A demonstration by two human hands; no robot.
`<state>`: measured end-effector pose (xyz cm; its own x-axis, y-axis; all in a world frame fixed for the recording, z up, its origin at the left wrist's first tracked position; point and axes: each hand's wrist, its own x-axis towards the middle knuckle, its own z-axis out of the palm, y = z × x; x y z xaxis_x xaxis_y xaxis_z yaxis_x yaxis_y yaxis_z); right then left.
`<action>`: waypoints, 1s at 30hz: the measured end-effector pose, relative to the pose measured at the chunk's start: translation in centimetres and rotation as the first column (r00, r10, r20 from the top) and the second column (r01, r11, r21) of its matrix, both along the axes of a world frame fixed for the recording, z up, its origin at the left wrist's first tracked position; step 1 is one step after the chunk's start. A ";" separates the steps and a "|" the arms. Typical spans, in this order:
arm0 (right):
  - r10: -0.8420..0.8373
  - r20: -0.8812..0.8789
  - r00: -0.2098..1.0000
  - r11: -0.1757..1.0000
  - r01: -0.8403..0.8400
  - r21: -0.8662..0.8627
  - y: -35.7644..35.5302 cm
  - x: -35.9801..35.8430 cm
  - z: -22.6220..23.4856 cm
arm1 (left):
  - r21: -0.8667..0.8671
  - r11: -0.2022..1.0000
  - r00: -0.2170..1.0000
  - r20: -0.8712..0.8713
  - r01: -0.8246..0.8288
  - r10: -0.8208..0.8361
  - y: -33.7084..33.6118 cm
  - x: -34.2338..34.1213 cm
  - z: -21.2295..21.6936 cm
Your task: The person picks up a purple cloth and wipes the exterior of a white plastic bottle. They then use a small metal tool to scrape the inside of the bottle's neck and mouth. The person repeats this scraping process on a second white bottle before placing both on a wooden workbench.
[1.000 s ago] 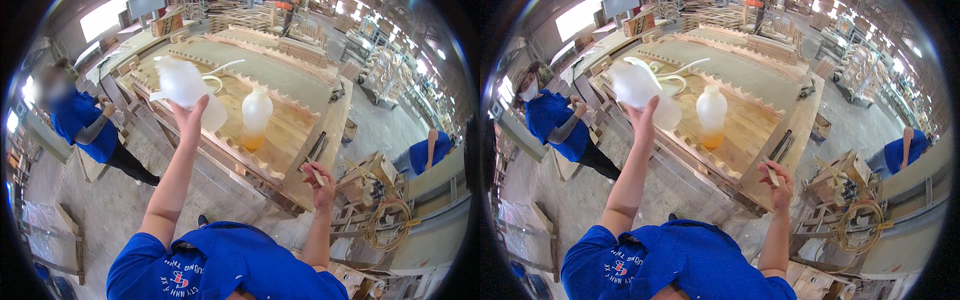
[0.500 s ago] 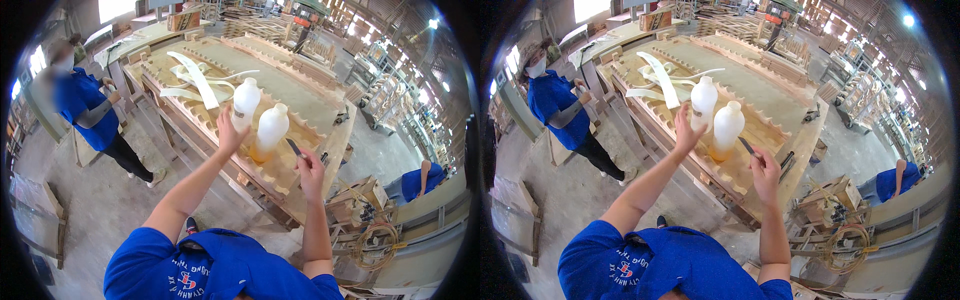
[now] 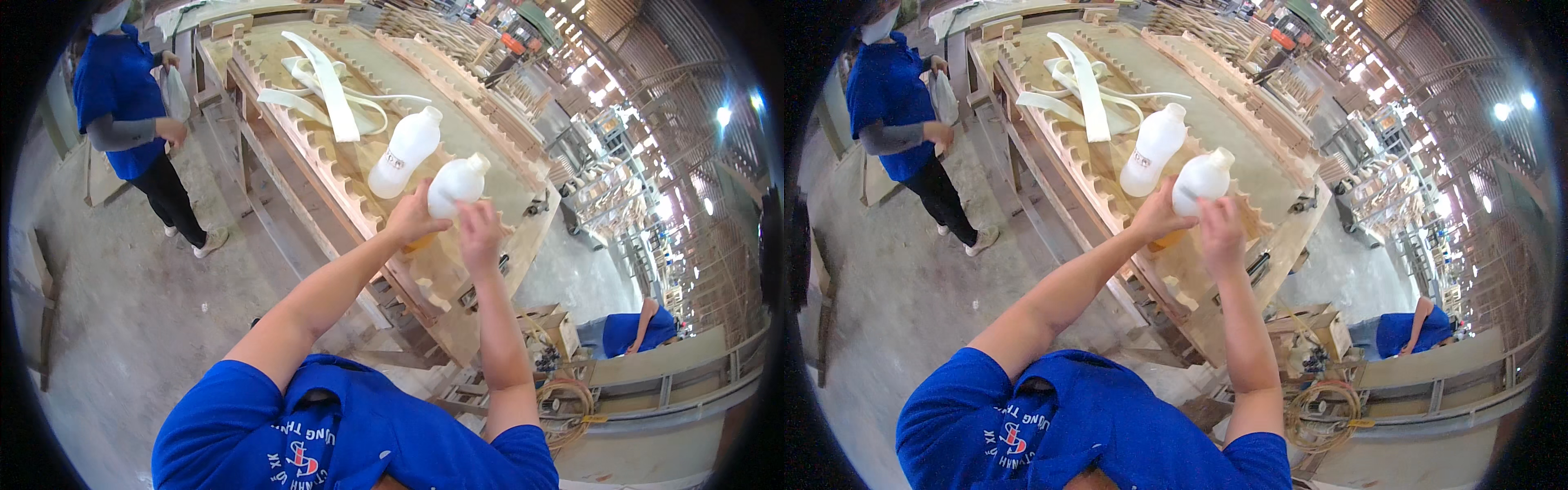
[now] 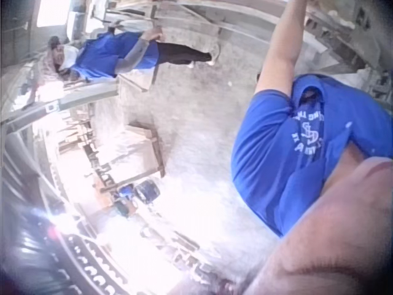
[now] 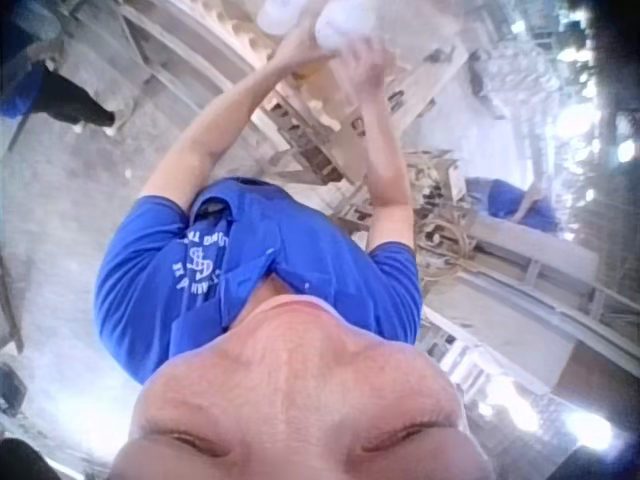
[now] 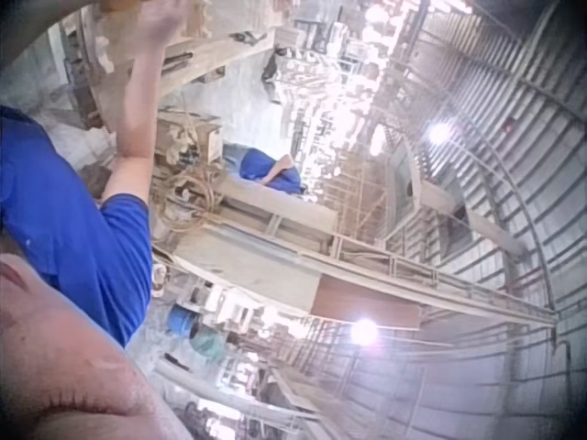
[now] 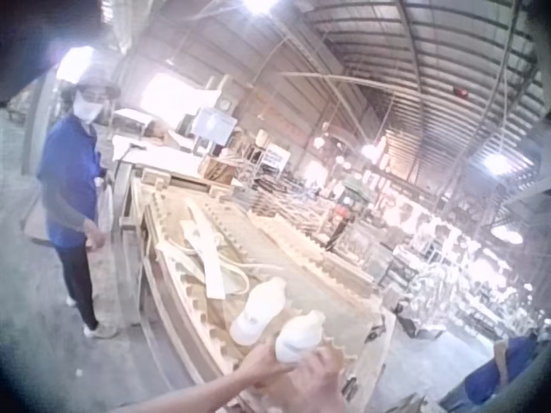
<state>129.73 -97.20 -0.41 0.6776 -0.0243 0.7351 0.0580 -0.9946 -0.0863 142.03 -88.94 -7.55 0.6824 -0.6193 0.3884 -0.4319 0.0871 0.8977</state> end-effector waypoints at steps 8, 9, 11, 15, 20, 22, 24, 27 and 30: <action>0.078 -0.031 0.996 0.996 -0.077 0.042 -2.6 2.0 0.6 | 0.043 0.999 0.994 -0.113 0.017 -0.012 -0.9 0.6 0.7; 0.126 -0.079 0.989 0.992 -0.125 0.022 -2.5 2.3 0.5 | 0.055 0.998 0.993 -0.113 0.028 -0.022 -0.9 0.8 0.7; 0.034 0.078 0.996 0.989 -0.045 0.144 -3.2 3.0 1.7 | 0.058 0.998 0.993 -0.122 0.005 0.002 -0.7 0.9 0.6; -0.012 0.135 0.991 0.998 0.003 0.069 -3.8 3.0 1.3 | 0.056 0.998 0.981 -0.193 0.022 -0.011 -0.9 0.6 0.6; 0.122 0.000 0.993 0.985 -0.121 0.119 -2.1 2.9 2.7 | -0.101 0.995 0.989 -0.141 0.020 -0.034 0.5 1.4 -1.4; 0.123 0.010 0.992 0.978 -0.123 0.168 -1.5 3.1 4.5 | -0.067 0.998 0.992 -0.122 0.021 -0.029 0.8 1.1 -1.4; 0.043 0.028 0.999 0.974 -0.048 0.222 -2.3 2.2 4.6 | 0.064 0.996 0.984 -0.170 0.062 -0.051 0.6 -1.3 -0.7; 0.033 0.048 0.998 0.983 -0.041 0.179 -2.9 1.7 3.1 | 0.265 0.963 0.997 -0.070 0.042 -0.024 1.2 -2.2 0.4; 0.026 0.043 0.999 0.944 -0.038 0.329 -3.5 1.4 3.1 | 0.310 0.950 0.999 0.016 0.034 -0.040 1.5 -2.5 1.0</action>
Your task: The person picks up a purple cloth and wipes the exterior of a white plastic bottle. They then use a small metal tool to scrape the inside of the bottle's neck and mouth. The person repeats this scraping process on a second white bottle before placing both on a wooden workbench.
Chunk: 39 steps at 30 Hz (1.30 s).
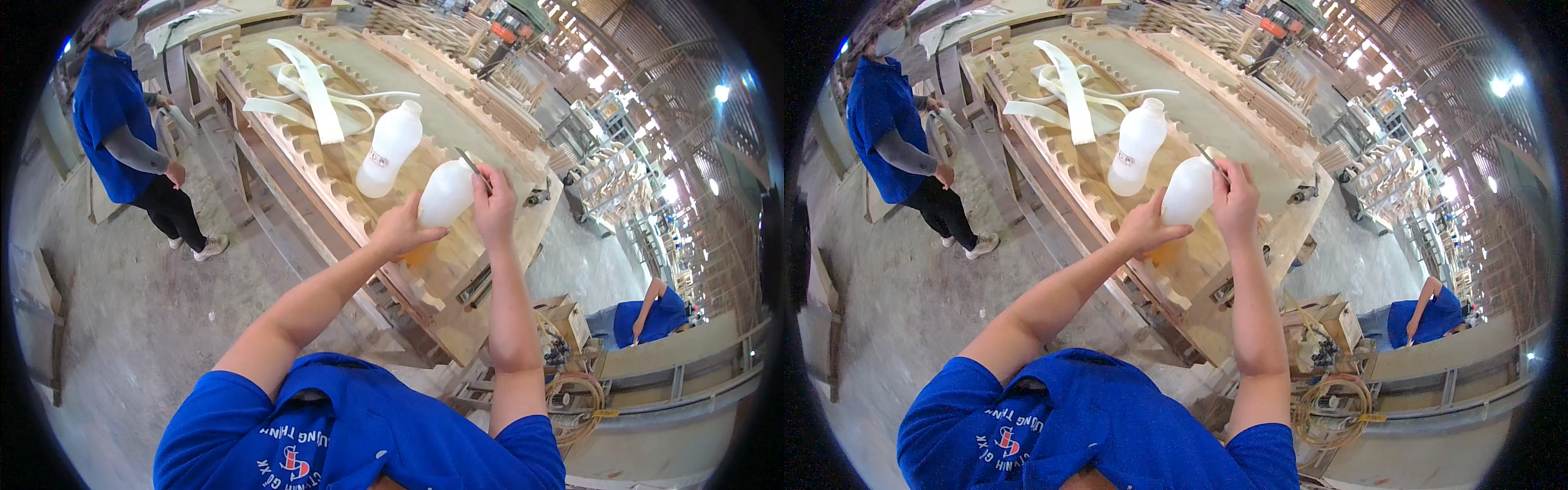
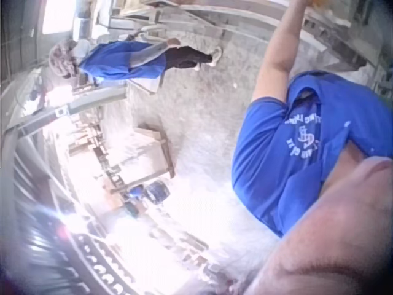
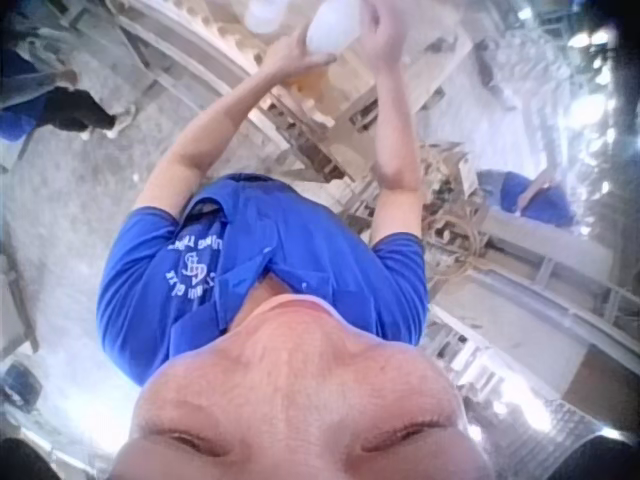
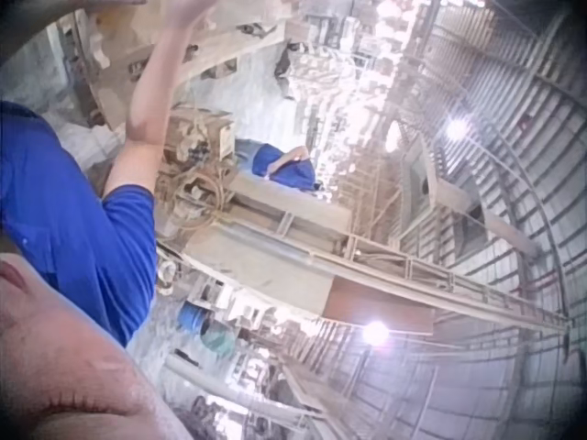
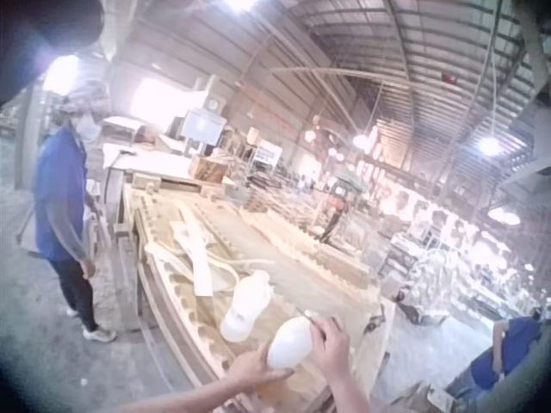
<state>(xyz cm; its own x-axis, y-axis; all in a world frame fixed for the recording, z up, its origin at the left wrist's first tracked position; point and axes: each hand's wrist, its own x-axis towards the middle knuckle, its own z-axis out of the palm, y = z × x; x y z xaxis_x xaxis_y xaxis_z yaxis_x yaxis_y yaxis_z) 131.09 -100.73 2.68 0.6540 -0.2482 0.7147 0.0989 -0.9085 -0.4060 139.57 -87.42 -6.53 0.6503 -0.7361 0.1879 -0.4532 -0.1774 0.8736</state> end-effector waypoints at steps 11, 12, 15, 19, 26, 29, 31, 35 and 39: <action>-0.033 0.090 0.995 0.999 0.035 -0.029 -0.3 -0.9 0.1 | -0.041 0.999 0.998 0.068 -0.015 0.017 -0.5 0.0 -0.3; -0.015 0.069 0.997 1.000 0.016 -0.018 0.1 -1.0 -0.2 | -0.056 0.998 0.997 0.069 -0.015 0.018 -0.6 0.1 -0.6; 0.065 0.020 0.998 0.972 -0.059 -0.229 1.9 -2.0 -2.2 | -0.070 0.998 0.999 0.051 -0.004 0.007 -0.8 0.2 -0.5; 0.043 0.049 0.998 0.999 -0.043 0.001 1.9 -1.8 -2.7 | -0.041 0.999 0.999 0.033 -0.002 0.003 -1.0 0.0 -0.3; 0.058 -0.005 0.998 0.990 -0.058 -0.129 2.5 -1.2 -2.9 | -0.004 1.000 1.000 -0.017 -0.010 0.010 -0.6 0.1 0.2; 0.025 0.020 0.999 0.996 -0.024 -0.083 1.9 -0.7 -2.1 | -0.020 1.000 1.000 -0.014 -0.019 0.019 -0.4 -0.2 0.3; -0.006 0.017 1.000 0.996 0.008 -0.093 1.9 -0.7 -2.0 | -0.004 1.000 1.000 -0.025 -0.019 0.019 -0.5 -0.4 0.5; 0.003 0.027 1.000 0.979 0.002 -0.202 2.6 -0.9 -3.4 | 0.001 1.000 0.999 -0.033 -0.013 0.013 -0.4 0.2 0.5; -0.050 0.072 0.996 0.991 0.059 -0.124 2.2 -0.6 -1.9 | -0.002 1.000 1.000 0.013 -0.022 0.022 -0.2 -0.2 0.0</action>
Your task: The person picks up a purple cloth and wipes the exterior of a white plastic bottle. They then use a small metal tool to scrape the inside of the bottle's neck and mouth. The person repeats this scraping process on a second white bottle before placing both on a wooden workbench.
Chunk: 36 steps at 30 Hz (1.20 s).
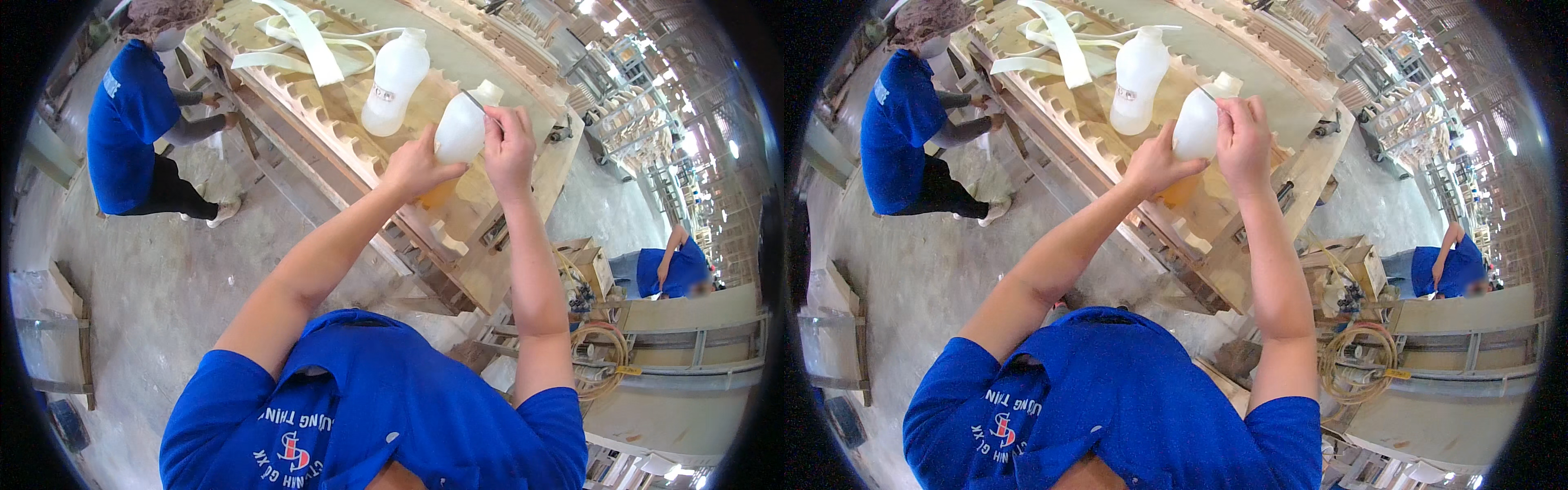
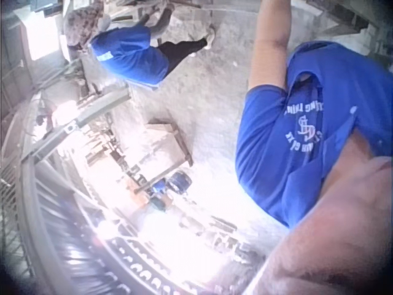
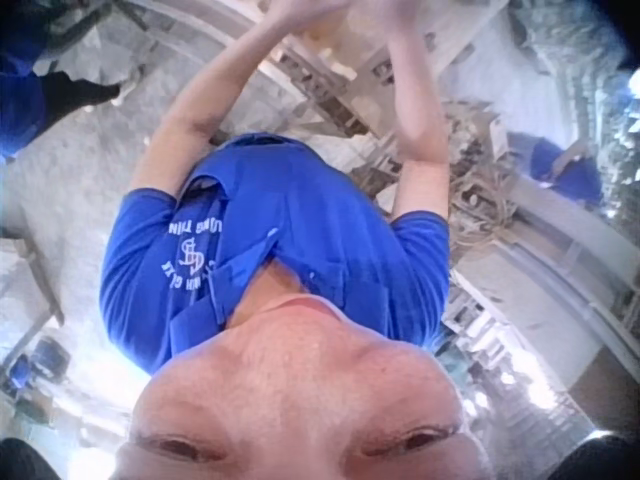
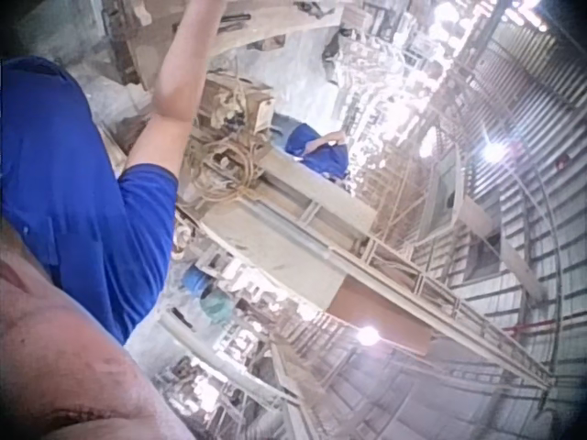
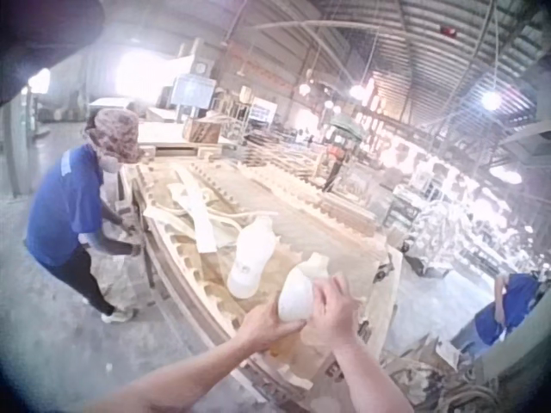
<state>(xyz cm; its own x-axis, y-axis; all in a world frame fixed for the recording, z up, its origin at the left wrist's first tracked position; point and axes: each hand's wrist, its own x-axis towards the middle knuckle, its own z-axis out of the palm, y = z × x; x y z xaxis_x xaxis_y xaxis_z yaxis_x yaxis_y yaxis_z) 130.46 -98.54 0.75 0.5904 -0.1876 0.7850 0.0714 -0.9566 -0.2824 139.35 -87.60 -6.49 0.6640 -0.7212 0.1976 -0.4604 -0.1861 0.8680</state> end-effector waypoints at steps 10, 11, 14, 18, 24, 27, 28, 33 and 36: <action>0.015 -0.029 0.999 0.997 -0.017 -0.079 0.9 -0.1 -1.6 | 0.041 0.999 1.000 -0.019 -0.002 0.003 0.0 0.2 0.4; 0.015 -0.043 0.999 0.996 -0.019 -0.092 0.9 -0.1 -1.7 | 0.049 0.999 1.000 -0.018 -0.007 0.008 -0.1 0.3 0.4; 0.011 -0.040 0.999 0.997 -0.014 -0.079 0.8 0.0 -1.3 | 0.014 1.000 1.000 0.006 -0.001 0.001 0.0 0.3 0.1; 0.046 -0.047 0.998 0.997 -0.049 -0.063 1.3 -0.2 -2.0 | 0.036 0.999 1.000 -0.001 -0.003 0.004 0.0 0.3 0.6; -0.003 0.052 0.999 1.000 0.002 0.029 -1.1 -0.9 -0.3 | 0.040 0.999 1.000 0.002 0.016 -0.016 -0.1 -0.1 0.5; 0.043 0.045 0.998 0.999 -0.043 0.004 -1.1 -1.5 -0.6 | 0.001 1.000 1.000 -0.023 0.016 -0.016 -0.3 0.2 0.2; 0.093 0.041 0.995 0.995 -0.092 -0.026 -1.0 -1.4 -0.8 | -0.027 0.999 0.999 -0.031 0.020 -0.021 -0.4 0.4 0.1; 0.067 0.031 0.997 0.997 -0.068 0.027 -2.3 -1.6 0.3 | -0.063 0.997 0.998 -0.028 0.047 -0.049 -1.2 0.3 -0.8; 0.118 0.033 0.992 0.993 -0.119 0.019 -2.2 -1.3 -0.8 | -0.131 0.987 0.992 -0.078 0.090 -0.101 -1.5 1.0 -1.2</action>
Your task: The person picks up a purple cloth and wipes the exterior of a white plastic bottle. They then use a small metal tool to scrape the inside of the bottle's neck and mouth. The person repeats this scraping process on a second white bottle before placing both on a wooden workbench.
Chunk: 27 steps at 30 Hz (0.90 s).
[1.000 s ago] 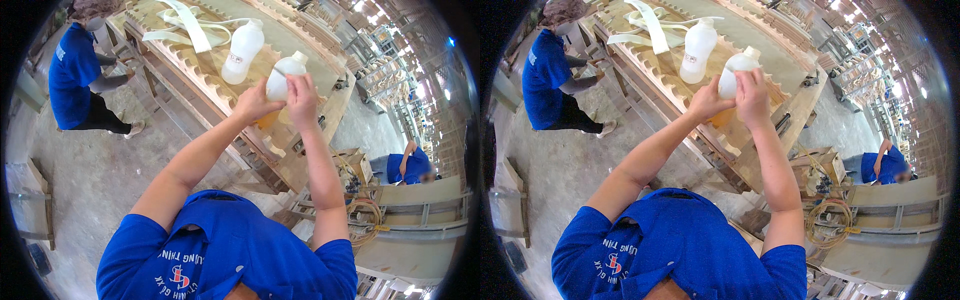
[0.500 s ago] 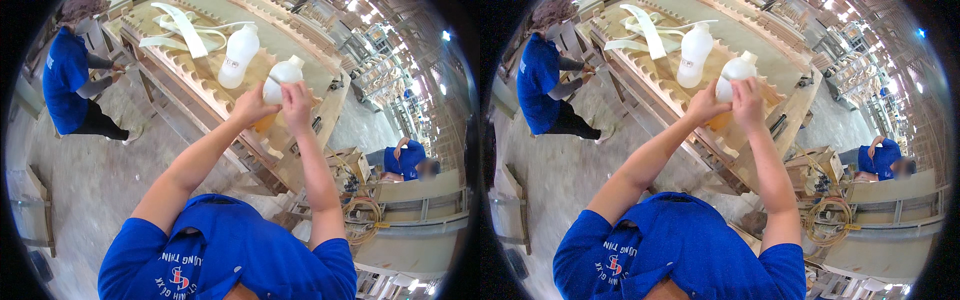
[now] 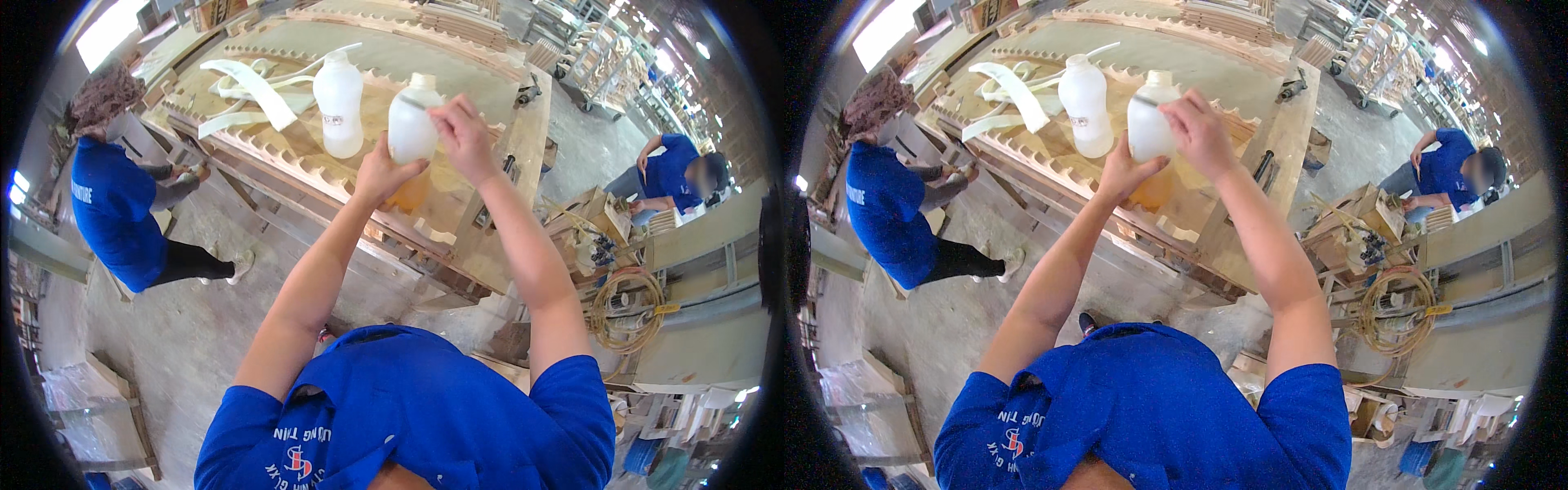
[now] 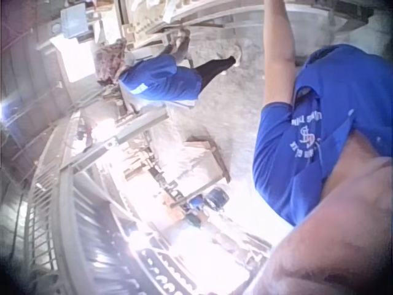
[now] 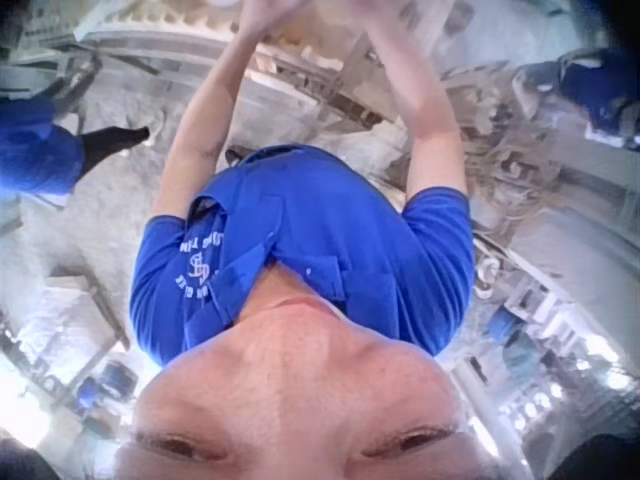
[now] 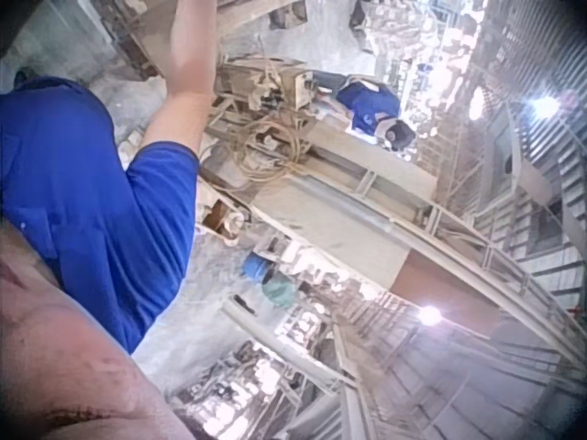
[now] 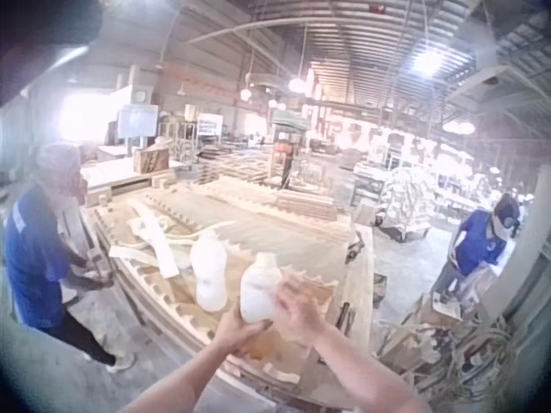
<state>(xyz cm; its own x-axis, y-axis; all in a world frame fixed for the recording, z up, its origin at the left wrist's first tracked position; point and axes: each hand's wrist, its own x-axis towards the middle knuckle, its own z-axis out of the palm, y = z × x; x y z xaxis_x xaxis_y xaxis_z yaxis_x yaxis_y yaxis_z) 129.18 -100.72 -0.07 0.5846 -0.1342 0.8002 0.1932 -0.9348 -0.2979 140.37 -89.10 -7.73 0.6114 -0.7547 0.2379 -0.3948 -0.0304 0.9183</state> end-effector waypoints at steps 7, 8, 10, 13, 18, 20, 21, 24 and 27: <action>0.052 0.058 0.997 0.997 -0.055 0.053 -0.2 0.1 -1.0 | -0.038 0.999 1.000 -0.016 0.001 -0.001 -0.2 -0.1 0.1; 0.049 0.086 0.995 0.997 -0.055 0.060 -0.3 0.3 -1.2 | -0.049 0.999 1.000 -0.013 0.001 -0.002 -0.2 -0.1 0.2; 0.094 0.064 0.993 0.995 -0.095 0.017 -0.2 0.2 -1.8 | -0.053 0.999 0.999 -0.032 0.008 -0.010 -0.1 -0.2 0.3; 0.048 0.045 0.998 0.999 -0.048 -0.010 -0.3 0.3 -0.9 | -0.060 0.998 1.000 -0.015 0.001 -0.002 0.1 -0.2 0.3; 0.045 0.035 0.998 0.999 -0.045 -0.015 -0.3 -0.1 -1.8 | -0.054 0.999 1.000 -0.031 -0.001 -0.001 0.0 -0.6 0.6; 0.067 -0.032 0.997 0.998 -0.068 -0.013 0.3 -0.3 -2.3 | -0.066 0.998 0.998 -0.059 0.019 -0.023 -0.1 -0.5 0.6; 0.042 0.016 0.999 0.999 -0.042 0.007 0.0 -0.2 -1.7 | -0.064 0.998 0.999 -0.038 0.016 -0.018 -0.2 -0.4 0.6; -0.023 0.097 0.995 0.998 0.018 0.053 -0.9 0.0 -1.0 | -0.055 0.998 1.000 -0.011 0.005 -0.006 -0.2 -0.5 0.3; 0.000 0.094 0.996 0.999 -0.003 0.032 -0.7 0.0 -1.3 | -0.071 0.997 0.999 -0.030 -0.017 0.015 -0.3 -0.3 0.1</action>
<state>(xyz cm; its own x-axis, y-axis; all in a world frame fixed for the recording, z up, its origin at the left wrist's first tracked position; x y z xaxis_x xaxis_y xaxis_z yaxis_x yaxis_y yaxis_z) 129.21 -101.41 -1.35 0.5076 -0.1597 0.8467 0.2229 -0.9249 -0.3080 140.06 -89.42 -7.68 0.6308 -0.7267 0.2720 -0.3671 0.0293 0.9297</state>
